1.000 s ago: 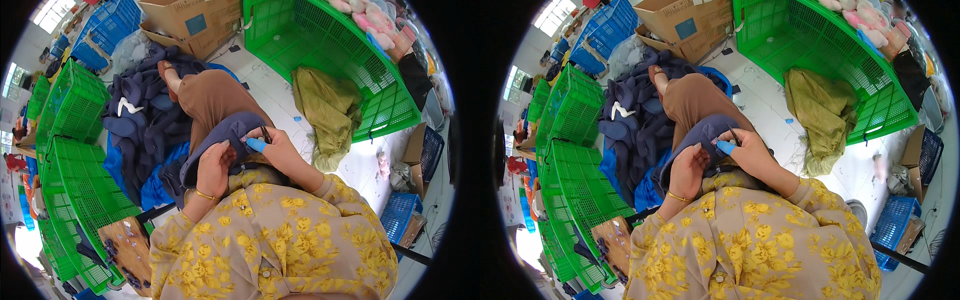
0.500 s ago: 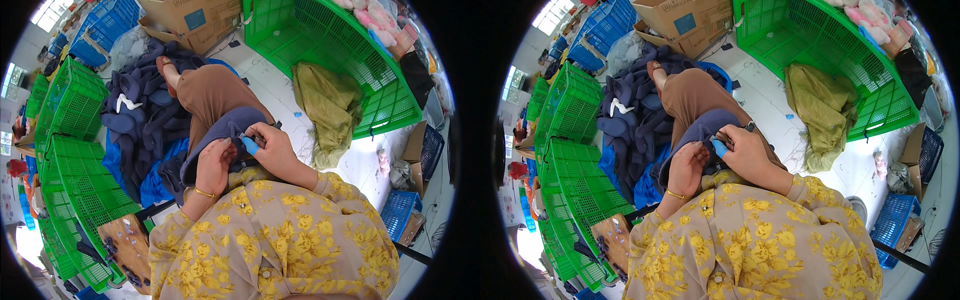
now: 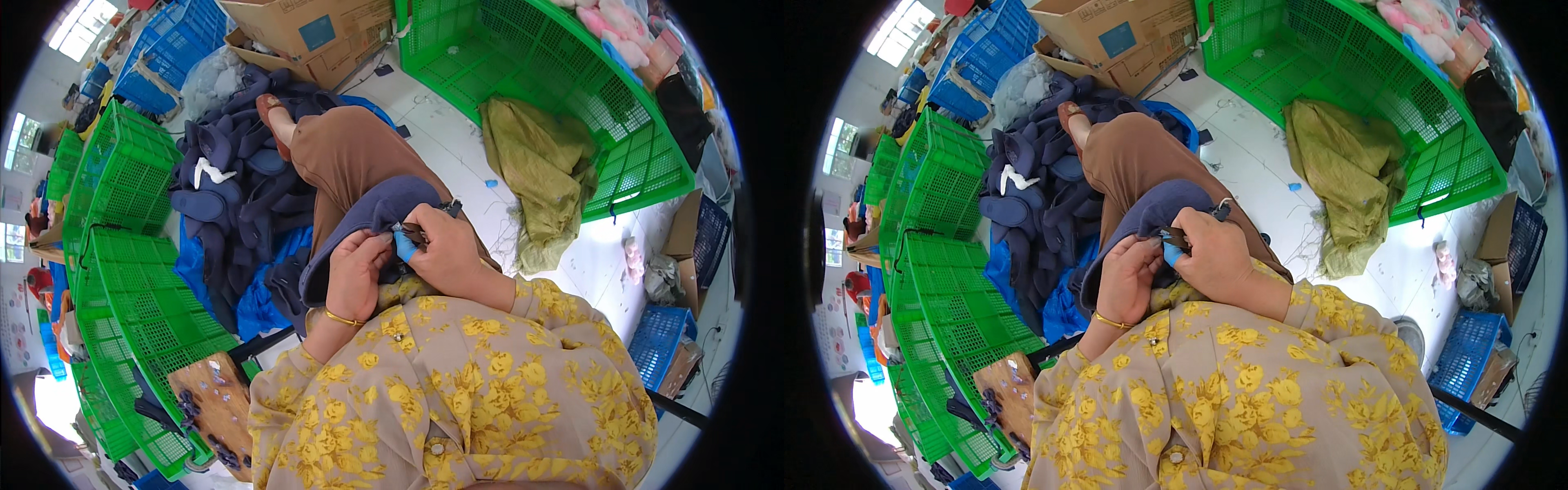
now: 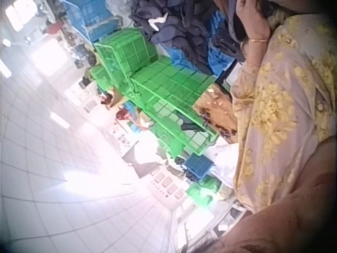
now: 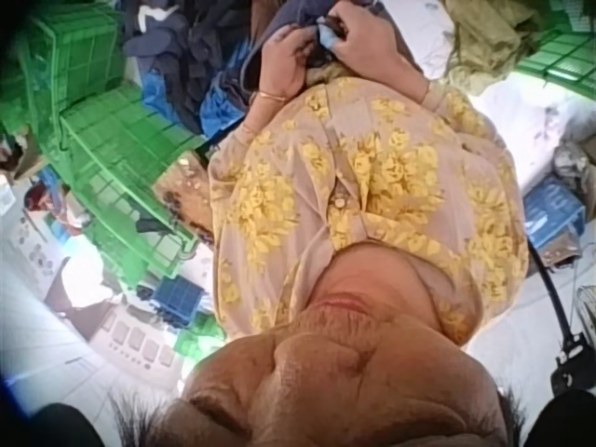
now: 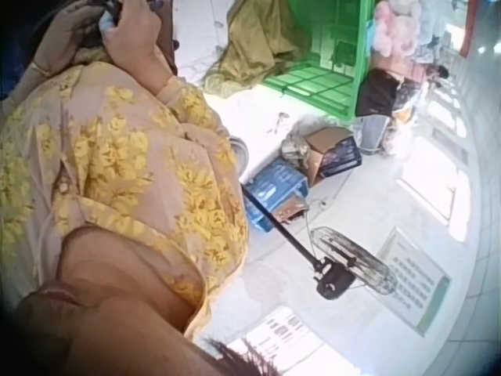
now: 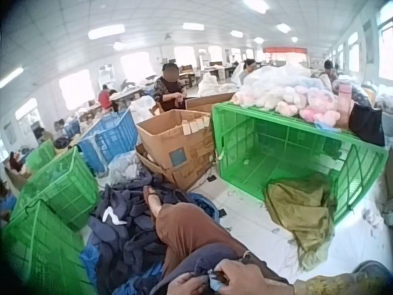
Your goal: The person sits on the floor and uses a small blue tool to trim loose threads and excess fabric from the opening of a dark blue slip-on shoe. The person repeatedly picks up shoes from a nearby pile, trims the edges, and places them back down.
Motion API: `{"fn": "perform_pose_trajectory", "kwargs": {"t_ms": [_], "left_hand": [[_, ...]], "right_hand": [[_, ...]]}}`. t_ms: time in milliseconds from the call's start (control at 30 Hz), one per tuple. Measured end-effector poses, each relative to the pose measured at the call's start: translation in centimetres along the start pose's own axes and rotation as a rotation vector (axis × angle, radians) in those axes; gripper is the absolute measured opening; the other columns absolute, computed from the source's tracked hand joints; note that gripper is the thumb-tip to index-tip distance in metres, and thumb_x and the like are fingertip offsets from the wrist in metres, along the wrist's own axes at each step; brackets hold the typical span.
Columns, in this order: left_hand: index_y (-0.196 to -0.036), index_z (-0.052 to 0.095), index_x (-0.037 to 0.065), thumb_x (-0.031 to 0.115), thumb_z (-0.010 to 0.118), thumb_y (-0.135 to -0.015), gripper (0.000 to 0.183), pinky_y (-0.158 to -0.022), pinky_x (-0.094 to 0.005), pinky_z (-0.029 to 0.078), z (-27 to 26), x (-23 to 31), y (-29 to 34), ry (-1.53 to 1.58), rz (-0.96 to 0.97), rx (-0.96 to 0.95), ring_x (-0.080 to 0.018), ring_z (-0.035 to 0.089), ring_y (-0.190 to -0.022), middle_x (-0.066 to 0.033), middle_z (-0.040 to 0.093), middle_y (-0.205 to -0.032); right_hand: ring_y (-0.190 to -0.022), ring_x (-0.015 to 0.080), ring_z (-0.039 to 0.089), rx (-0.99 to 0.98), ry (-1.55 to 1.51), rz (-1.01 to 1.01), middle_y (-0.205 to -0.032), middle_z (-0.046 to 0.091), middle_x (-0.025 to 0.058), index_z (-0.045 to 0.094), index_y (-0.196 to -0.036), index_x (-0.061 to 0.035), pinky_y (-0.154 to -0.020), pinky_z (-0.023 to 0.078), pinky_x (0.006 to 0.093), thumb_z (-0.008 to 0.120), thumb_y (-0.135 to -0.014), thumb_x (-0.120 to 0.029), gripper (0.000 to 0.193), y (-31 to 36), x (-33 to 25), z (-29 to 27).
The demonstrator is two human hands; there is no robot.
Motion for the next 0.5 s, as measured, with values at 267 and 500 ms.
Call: {"fn": "perform_pose_trajectory", "kwargs": {"t_ms": [267,500], "left_hand": [[-0.087,0.06,0.004,0.006,0.062,-0.088,0.003,-0.075,-0.0249,0.046,0.0,-0.1,-0.2,-0.005,0.0,0.006,-0.0116,0.059,-0.081,-0.0041,0.063,-0.086],[-0.084,0.061,0.004,0.015,0.072,-0.085,0.015,-0.06,-0.0206,0.039,1.8,0.1,-0.5,-0.166,0.03,0.122,-0.0063,0.05,-0.066,0.0008,0.058,-0.075]], "right_hand": [[-0.068,0.0308,0.06,-0.023,-0.016,0.035,-0.076,0.061,0.0101,0.052,-0.091,-0.0067,-0.058,0.046,0.041,0.064,-0.072,-0.007,0.022,-0.2,0.0,-0.2],[-0.063,0.0257,0.061,0.047,0.029,-0.042,-0.074,0.061,0.0093,0.056,-0.085,-0.0064,-0.056,0.047,0.036,0.068,-0.077,-0.008,0.014,0.3,0.9,0.6]]}}
Point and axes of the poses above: each hand's wrist, its own y-axis away from the middle knuckle, its own z-axis out of the palm, x = y × z, the point moved 1 cm from there along -y, towards the middle knuckle
